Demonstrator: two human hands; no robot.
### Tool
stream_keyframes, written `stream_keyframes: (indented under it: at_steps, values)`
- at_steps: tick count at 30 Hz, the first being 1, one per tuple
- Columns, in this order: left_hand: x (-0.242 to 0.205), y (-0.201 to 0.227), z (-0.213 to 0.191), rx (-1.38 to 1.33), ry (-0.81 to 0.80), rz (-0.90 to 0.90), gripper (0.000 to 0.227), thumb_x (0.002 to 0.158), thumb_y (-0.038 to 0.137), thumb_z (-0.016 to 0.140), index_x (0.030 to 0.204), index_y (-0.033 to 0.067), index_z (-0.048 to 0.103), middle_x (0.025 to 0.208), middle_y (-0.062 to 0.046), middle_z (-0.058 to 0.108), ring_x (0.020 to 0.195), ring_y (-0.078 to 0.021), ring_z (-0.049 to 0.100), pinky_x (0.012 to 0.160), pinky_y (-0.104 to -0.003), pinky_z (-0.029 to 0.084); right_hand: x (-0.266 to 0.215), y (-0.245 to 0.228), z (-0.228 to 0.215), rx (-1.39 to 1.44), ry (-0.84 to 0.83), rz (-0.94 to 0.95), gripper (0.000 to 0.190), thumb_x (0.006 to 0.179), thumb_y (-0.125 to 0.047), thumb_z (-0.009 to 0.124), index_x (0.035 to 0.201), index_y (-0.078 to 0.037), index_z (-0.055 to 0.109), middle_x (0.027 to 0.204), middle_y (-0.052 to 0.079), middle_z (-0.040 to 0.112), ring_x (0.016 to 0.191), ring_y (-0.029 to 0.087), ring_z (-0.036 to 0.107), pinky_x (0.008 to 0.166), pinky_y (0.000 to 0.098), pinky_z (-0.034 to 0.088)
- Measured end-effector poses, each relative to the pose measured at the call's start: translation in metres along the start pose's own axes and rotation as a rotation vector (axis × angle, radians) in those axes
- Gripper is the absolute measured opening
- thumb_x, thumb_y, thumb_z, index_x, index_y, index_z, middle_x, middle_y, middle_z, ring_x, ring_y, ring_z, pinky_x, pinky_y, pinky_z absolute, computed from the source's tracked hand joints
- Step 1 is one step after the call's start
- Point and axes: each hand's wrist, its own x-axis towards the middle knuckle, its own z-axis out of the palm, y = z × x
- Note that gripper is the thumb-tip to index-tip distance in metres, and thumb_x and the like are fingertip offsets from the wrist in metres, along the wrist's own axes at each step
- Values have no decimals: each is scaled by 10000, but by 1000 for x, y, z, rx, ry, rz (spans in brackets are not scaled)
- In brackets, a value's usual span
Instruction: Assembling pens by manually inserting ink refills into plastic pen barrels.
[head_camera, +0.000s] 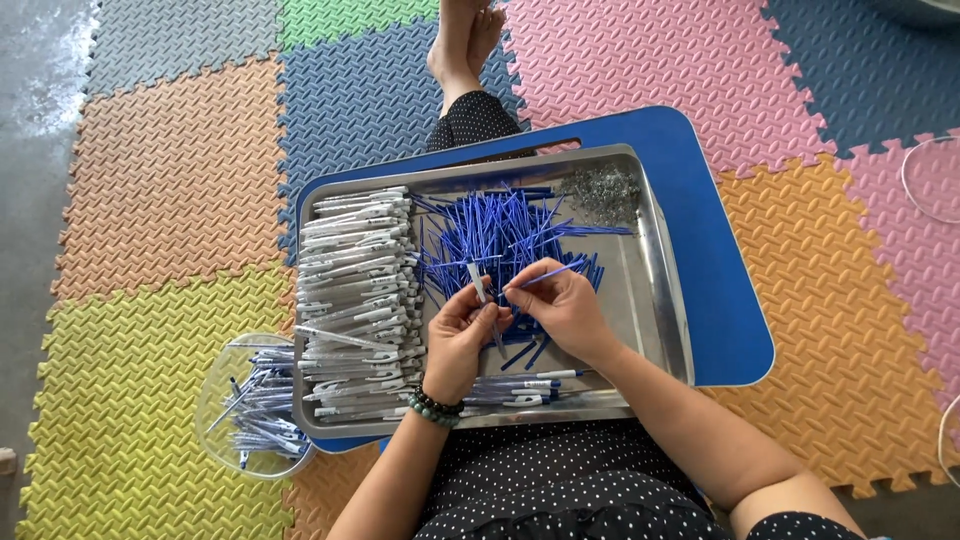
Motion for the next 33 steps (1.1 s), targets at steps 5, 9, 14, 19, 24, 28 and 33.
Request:
stream_keyframes:
  at_steps: [5, 9, 14, 19, 24, 28, 33]
  values:
    - [-4, -9, -1, -17, -28, -57, 420, 938, -46, 654, 1352, -89, 597, 1045, -180, 696, 857, -291, 767, 790, -470, 670, -3, -4, 3, 11, 15, -20, 109, 852, -23, 827, 914, -25, 737, 764, 105, 764, 666, 113, 687, 625, 236, 579]
    - [-3, -19, -6, -21, -54, -82, 403, 944, -24, 651, 1340, -85, 610, 1090, -185, 724, 833, -299, 772, 765, -488, 668, -5, -10, 9, -12, 19, -6, 130, 840, -31, 837, 921, -40, 736, 816, 88, 783, 728, 113, 721, 672, 245, 599]
    - [-3, -19, -6, -19, -51, -96, 401, 950, -15, 642, 1344, -77, 612, 1131, -199, 731, 812, -295, 773, 750, -484, 670, -8, -8, 9, -74, 28, -25, 117, 840, -40, 837, 902, -36, 738, 858, 118, 795, 773, 189, 770, 702, 301, 622]
    - [-3, -18, -2, -14, -46, -79, 406, 941, -31, 649, 1341, -91, 607, 1050, -166, 722, 785, -269, 771, 756, -481, 676, -7, -3, 10, -120, 36, -97, 119, 827, -25, 843, 879, -42, 737, 853, 108, 793, 787, 199, 782, 703, 303, 623]
    - [-4, -18, -2, 17, -37, -46, 422, 923, -52, 670, 1339, -87, 610, 1038, -159, 724, 789, -257, 766, 767, -497, 672, -9, 6, 5, -229, 3, -190, 145, 798, -19, 853, 862, -58, 729, 855, 99, 796, 784, 226, 786, 712, 313, 625]
    - [-4, -16, -1, 43, -27, -3, 401, 906, -54, 693, 1304, -69, 649, 1024, -146, 718, 802, -260, 770, 745, -500, 675, -10, 4, 5, -328, -25, -296, 118, 813, -29, 838, 852, -82, 740, 873, 75, 798, 819, 221, 788, 733, 296, 618]
    - [-6, -11, 7, 29, -26, -59, 424, 931, -23, 676, 1349, -67, 613, 1007, -119, 683, 783, -215, 750, 731, -492, 684, -3, 10, 4, -404, 23, -345, 218, 836, -110, 819, 1040, -142, 749, 942, 51, 790, 855, 222, 756, 711, 328, 611]
